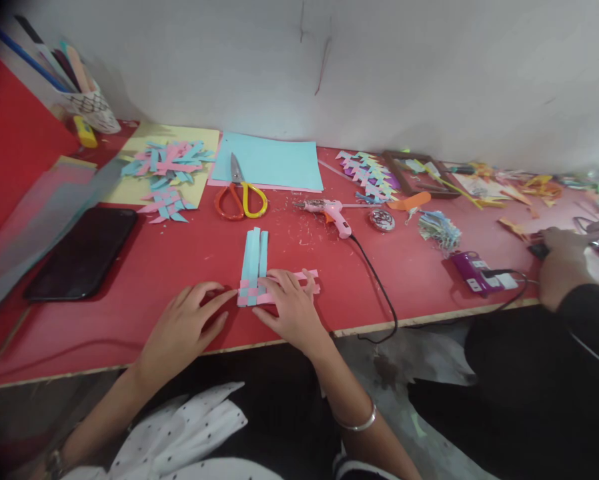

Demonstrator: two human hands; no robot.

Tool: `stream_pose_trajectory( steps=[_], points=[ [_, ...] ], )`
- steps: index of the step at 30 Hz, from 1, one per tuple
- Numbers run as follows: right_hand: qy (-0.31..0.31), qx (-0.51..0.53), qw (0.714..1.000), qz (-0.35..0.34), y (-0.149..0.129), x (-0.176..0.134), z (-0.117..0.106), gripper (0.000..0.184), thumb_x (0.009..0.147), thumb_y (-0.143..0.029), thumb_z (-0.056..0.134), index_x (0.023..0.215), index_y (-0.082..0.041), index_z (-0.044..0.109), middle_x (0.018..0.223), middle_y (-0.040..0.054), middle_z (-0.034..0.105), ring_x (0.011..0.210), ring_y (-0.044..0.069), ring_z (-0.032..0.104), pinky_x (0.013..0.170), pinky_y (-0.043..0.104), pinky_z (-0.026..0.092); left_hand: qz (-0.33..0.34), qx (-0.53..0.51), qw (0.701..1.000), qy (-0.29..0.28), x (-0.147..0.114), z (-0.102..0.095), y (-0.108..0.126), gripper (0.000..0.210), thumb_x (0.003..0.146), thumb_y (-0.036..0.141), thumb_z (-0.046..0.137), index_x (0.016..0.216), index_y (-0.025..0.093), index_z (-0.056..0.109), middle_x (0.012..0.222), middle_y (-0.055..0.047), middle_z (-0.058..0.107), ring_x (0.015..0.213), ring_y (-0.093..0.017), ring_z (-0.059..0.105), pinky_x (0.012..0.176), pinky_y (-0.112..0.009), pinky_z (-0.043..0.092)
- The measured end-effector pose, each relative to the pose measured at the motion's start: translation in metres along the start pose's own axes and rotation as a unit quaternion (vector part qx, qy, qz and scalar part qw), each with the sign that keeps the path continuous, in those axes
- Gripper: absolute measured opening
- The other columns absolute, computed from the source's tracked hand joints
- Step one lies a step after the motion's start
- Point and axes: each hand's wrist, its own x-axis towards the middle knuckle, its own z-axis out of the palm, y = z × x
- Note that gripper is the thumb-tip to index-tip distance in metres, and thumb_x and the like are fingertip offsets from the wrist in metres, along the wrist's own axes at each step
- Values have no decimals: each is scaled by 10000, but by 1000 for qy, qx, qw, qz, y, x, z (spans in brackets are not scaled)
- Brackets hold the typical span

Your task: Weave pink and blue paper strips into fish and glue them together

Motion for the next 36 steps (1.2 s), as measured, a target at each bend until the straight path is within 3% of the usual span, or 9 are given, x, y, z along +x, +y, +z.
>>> stream_pose_trajectory(
  steps=[6,11,14,19,25,29,32,36],
  points=[
    [8,-3,1000,-1,-2,-2,-3,320,814,-383,468,1098,-248,527,1133,69,578,1072,224,512,1014,527,58,5,-20,1000,-22,0,0,-6,307,829,206,414,1103,213,551,1013,-76,586,898,-205,555,748,-354,475],
    [32,-12,999,17,-2,-2,-5,345,808,-430,471,1095,-251,536,1146,64,574,1101,230,495,1023,525,27,4,-23,998,-55,8,-4,-14,431,865,335,377,1266,182,409,1248,-103,512,1106,-227,499,864,-369,451],
    [15,-10,1000,-6,-2,1,-4,387,804,-457,475,1127,-250,526,1177,76,561,1117,236,482,1028,525,30,26,-11,995,-95,19,-5,-13,495,865,388,378,1320,198,341,1360,-81,420,1219,-229,405,919,-366,421],
    [-13,-21,1000,-12,0,6,-6,370,809,-431,475,1125,-245,525,1195,80,548,1127,236,471,1024,537,31,68,12,986,-153,28,-3,-11,464,862,375,396,1298,215,388,1373,-25,411,1265,-221,344,1004,-396,339],
    [40,-38,998,3,-4,3,-13,380,808,-449,466,1120,-239,524,1168,80,556,1103,235,475,1017,514,21,50,34,993,-106,12,-6,-14,415,863,371,389,1232,196,466,1294,-62,504,1174,-220,449,950,-386,384],
    [75,-27,997,25,-15,-1,-9,388,804,-457,462,1108,-224,524,1133,77,571,1077,223,480,1011,462,91,31,60,995,-73,-3,-17,-16,372,829,365,452,1151,195,533,1109,-98,611,1026,-239,544,845,-372,440],
    [66,-18,997,20,-24,-2,-2,420,790,-474,476,1112,-208,517,1129,85,565,1070,222,475,998,441,138,36,64,995,-64,-8,-28,-19,371,797,369,493,1120,194,553,993,-102,637,945,-248,569,815,-392,446],
    [40,-17,999,-4,-33,-4,9,430,782,-482,492,1119,-216,512,1140,87,550,1081,229,460,977,435,179,67,41,995,-56,-5,-32,-28,416,820,323,435,1208,183,488,1202,-109,558,1115,-250,489,915,-409,396]
  ],
)
